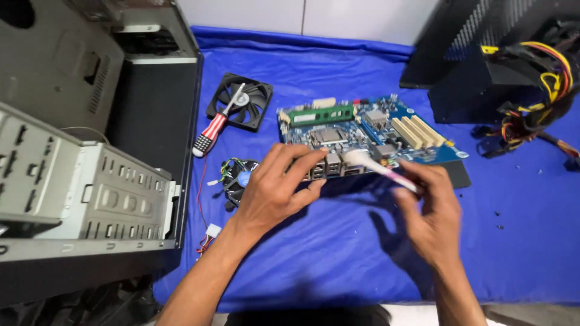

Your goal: Cleaning a computer motherboard and its components using a toothbrush to remove dust from slots and ports.

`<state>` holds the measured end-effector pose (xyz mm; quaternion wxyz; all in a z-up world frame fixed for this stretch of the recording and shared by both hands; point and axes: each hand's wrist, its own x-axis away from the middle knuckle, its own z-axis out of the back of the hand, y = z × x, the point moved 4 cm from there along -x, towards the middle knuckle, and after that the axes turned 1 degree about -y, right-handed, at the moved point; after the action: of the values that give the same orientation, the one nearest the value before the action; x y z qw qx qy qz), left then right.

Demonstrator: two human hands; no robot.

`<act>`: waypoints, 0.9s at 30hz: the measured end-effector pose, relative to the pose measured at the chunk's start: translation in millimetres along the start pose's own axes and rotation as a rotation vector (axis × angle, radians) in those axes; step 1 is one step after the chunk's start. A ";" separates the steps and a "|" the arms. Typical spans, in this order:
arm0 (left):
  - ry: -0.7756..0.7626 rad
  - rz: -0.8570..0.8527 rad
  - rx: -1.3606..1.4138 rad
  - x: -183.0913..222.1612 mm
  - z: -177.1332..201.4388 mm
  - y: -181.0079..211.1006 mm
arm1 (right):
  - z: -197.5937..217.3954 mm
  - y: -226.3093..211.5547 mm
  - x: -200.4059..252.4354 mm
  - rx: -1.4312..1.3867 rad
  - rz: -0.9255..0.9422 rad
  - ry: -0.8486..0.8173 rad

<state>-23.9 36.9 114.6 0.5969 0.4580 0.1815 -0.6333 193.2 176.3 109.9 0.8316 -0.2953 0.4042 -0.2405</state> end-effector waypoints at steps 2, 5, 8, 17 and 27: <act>-0.008 0.013 0.032 -9.0 15.2 -1.3 | 4.7 -13.1 7.4 0.018 -0.070 0.011; 0.019 0.127 0.184 -6.9 19.8 -9.9 | 4.3 -14.5 22.2 0.051 -0.200 0.022; 0.074 0.267 0.331 -0.5 13.9 -21.4 | -7.5 -15.8 32.5 0.104 -0.202 -0.003; 0.001 0.454 0.392 21.1 -9.1 -36.7 | -28.3 -41.9 27.5 0.185 0.076 0.032; 0.096 0.427 0.372 19.2 -12.1 -33.0 | -69.2 -101.6 53.5 0.443 0.142 -0.006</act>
<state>-47.4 42.3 82.6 0.6131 0.6172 -0.0104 -0.4931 150.3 49.5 116.7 0.8922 -0.0772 0.3590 -0.2631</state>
